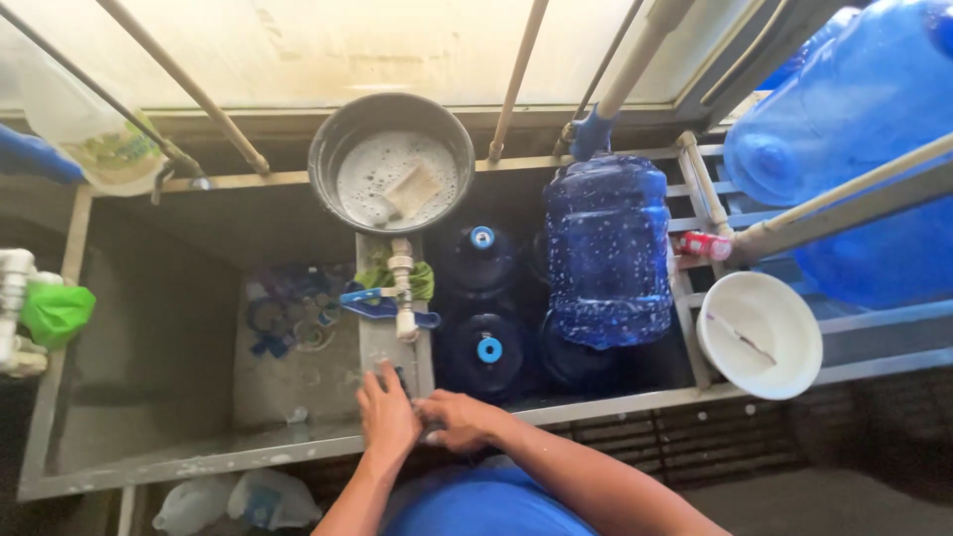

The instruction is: Washing and scrubbing large blue water jugs using a sponge and soapy water in a sink.

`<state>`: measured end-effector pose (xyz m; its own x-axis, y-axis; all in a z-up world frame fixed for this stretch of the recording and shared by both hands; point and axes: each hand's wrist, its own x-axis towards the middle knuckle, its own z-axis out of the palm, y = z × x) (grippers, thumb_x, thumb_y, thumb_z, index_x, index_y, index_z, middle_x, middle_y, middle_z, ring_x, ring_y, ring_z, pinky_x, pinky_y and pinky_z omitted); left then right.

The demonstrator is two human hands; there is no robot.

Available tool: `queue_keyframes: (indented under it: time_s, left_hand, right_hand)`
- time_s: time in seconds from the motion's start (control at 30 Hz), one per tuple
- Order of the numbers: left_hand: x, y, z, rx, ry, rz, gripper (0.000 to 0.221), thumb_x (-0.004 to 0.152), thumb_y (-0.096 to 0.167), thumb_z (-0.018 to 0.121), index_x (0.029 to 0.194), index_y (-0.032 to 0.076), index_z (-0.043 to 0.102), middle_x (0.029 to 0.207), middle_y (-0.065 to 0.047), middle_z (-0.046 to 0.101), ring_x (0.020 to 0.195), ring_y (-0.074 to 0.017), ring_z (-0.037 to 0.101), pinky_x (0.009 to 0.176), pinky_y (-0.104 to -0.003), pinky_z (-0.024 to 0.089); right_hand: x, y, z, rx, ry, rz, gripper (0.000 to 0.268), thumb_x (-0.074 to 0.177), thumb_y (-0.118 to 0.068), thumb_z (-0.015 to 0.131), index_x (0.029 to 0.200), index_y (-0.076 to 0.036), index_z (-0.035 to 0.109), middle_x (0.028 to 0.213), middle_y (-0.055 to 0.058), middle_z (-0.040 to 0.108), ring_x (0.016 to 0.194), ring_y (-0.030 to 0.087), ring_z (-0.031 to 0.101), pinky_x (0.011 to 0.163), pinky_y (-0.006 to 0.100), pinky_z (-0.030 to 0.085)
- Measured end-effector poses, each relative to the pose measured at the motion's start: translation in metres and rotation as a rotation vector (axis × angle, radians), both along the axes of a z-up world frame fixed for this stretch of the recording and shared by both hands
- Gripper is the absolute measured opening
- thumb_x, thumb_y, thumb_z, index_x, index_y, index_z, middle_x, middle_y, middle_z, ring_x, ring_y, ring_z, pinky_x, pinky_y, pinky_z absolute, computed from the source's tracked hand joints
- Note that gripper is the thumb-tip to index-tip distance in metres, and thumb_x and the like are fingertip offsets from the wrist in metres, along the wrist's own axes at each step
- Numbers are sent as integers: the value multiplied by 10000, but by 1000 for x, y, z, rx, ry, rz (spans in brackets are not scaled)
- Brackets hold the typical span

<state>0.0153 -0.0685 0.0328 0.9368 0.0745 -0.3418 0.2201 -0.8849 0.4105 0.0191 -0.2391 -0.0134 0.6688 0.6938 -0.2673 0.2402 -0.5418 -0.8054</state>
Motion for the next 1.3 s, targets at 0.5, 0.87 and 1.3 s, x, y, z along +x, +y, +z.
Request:
queue_keyframes:
  time_s: [0.5, 0.87, 1.3]
  left_hand:
    - [1, -20, -21, 108, 12, 197, 983, 762, 137, 771, 1567, 31, 217, 1574, -241, 243, 1390, -478, 316, 1138, -495, 368]
    - [-2, -17, -35, 83, -6, 208, 938, 766, 118, 744, 1550, 8, 240, 1588, -208, 212, 1389, -470, 290, 1149, -490, 350]
    - [3, -15, -39, 114, 13, 202, 942, 769, 135, 745, 1558, 1, 248, 1584, -197, 221, 1384, -453, 293, 1169, -475, 338]
  right_hand:
    - [12, -11, 5, -55, 92, 257, 836, 867, -261, 684, 1593, -46, 332, 1601, 206, 386, 1328, 435, 517, 1105, 462, 426]
    - [14, -12, 6, -59, 76, 279, 878, 839, -250, 712, 1591, -41, 310, 1620, 185, 369, 1328, 424, 523, 1088, 461, 439]
    - [16, -12, 8, -28, 52, 278, 830, 844, -216, 690, 1583, -56, 347, 1591, 183, 418, 1261, 428, 578, 1046, 463, 474]
